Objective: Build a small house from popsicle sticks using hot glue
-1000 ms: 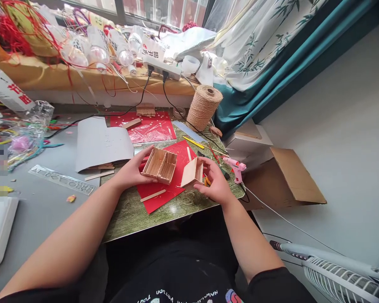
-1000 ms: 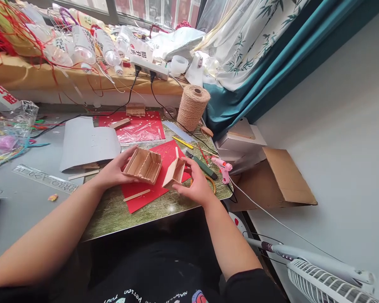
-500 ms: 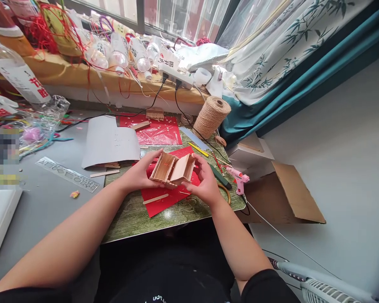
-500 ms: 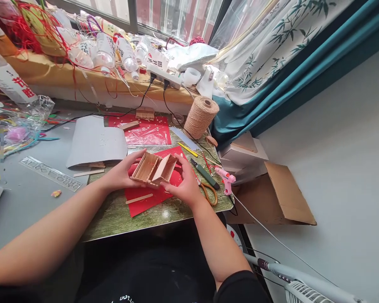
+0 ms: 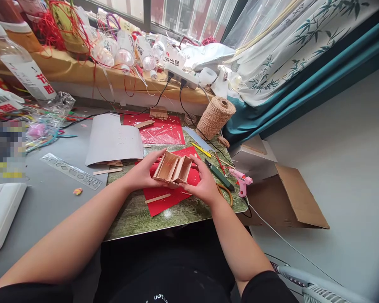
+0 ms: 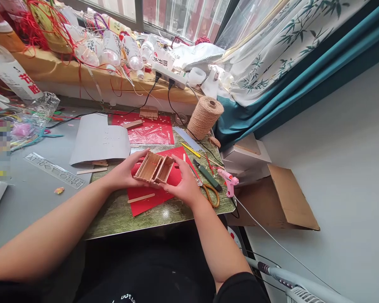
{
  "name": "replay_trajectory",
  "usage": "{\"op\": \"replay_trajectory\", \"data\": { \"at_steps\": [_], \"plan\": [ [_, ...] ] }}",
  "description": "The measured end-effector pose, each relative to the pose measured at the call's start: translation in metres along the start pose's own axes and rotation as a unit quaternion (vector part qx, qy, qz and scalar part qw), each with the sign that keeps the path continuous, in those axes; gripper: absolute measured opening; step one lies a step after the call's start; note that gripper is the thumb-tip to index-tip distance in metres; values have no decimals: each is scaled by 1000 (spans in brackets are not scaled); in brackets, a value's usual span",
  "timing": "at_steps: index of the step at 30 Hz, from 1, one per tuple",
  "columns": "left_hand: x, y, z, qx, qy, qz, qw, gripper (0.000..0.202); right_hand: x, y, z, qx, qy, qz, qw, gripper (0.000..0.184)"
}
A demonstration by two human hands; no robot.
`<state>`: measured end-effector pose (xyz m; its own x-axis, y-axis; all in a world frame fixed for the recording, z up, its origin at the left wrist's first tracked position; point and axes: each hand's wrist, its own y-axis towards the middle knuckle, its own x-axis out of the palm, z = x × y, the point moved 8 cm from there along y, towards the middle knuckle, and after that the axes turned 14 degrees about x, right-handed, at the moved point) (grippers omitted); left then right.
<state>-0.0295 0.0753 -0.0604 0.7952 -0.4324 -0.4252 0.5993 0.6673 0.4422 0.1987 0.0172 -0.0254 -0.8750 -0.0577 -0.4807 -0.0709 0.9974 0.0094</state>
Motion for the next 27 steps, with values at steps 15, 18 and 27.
{"op": "replay_trajectory", "data": {
  "at_steps": [15,18,27],
  "plan": [
    [1,-1,-5,-16,-37,7,999,128,-4,4,-22,-29,-80,-2,996,94],
    [1,-1,-6,-10,-29,9,999,127,-5,5,-24,-31,-92,-3,995,93],
    [2,-2,-10,-9,-23,11,1000,131,-5,4,-33,-50,-113,2,992,89]
  ]
}}
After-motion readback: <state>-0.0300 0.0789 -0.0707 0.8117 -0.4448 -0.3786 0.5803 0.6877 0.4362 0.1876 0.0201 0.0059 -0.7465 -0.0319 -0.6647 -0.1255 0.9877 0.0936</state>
